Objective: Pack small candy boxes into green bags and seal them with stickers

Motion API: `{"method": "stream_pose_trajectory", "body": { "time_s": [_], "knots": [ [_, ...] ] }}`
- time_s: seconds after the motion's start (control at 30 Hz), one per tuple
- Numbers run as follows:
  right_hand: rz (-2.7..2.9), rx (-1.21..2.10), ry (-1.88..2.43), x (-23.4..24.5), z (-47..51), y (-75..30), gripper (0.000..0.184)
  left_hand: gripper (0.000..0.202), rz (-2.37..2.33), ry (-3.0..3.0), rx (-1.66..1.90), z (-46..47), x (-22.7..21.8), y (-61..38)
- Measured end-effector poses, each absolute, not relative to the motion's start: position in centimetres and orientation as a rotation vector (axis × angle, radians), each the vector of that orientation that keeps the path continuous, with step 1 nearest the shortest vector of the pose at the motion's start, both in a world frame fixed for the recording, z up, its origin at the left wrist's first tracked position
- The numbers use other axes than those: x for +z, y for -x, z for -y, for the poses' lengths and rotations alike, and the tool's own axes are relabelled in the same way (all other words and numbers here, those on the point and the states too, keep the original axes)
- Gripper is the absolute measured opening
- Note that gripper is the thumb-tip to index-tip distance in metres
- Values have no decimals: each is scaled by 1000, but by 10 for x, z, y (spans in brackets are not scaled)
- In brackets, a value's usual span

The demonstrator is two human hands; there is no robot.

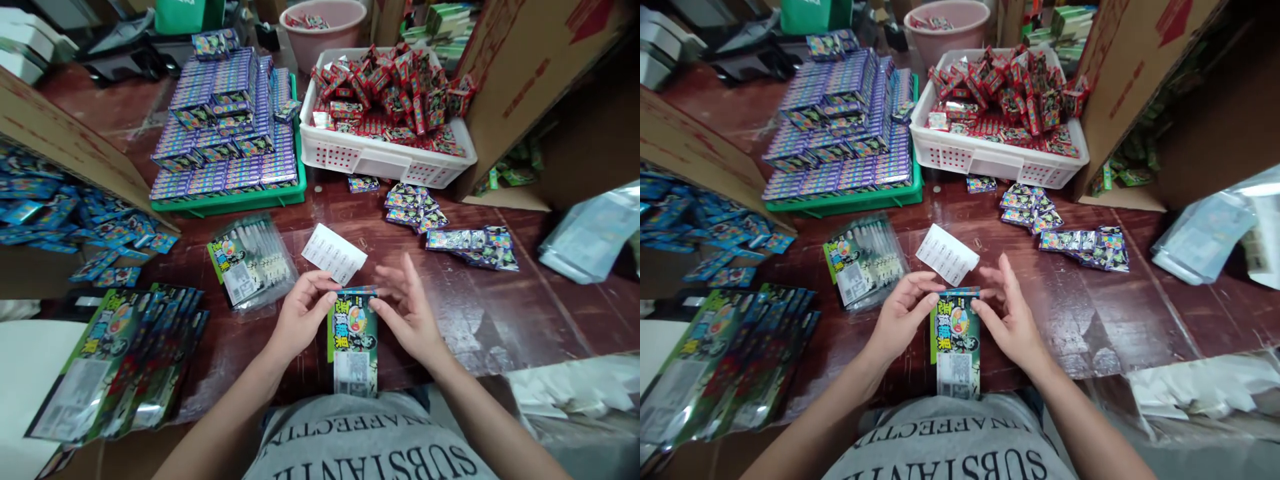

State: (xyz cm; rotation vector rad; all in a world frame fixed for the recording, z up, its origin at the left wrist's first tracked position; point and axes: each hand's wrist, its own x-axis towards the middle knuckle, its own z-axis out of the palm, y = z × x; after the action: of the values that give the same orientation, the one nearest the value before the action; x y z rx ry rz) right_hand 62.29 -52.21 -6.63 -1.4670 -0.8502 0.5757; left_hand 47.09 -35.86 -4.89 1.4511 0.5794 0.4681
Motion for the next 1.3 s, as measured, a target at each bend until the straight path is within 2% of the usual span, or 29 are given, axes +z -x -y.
{"method": "stream_pose_trajectory", "body": {
  "time_s": [0.1,0.27,0.43,0.53,0.73,0.87,0.93,1.07,1.23,1.3],
  "knots": [
    [879,623,1441,-57,519,-624,78,10,-530,-1532,422,357,-44,-468],
    [822,684,1463,-40,509,-620,70,8,-530,-1580,329,353,-30,-467],
    [718,760,1479,-26,499,-620,88,13,-598,-1588,208,343,-14,-473],
    [767,810,1447,-22,502,-624,90,16,-552,-1588,148,336,-10,-471],
    [969,891,1441,-13,520,-640,67,15,-393,-1601,211,336,-21,-459],
    [1202,725,1586,11,513,-653,20,10,-398,-1596,267,342,-24,-460],
    [1408,784,1620,23,504,-653,9,9,-392,-1608,279,344,-22,-462],
    [1602,801,1754,24,490,-645,7,8,-387,-1635,290,344,-17,-461],
    [1580,595,1776,8,489,-636,28,9,-439,-1669,299,352,-13,-452],
    [1665,527,1733,5,486,-634,20,11,-484,-1681,319,357,-12,-443]
  ]
}}
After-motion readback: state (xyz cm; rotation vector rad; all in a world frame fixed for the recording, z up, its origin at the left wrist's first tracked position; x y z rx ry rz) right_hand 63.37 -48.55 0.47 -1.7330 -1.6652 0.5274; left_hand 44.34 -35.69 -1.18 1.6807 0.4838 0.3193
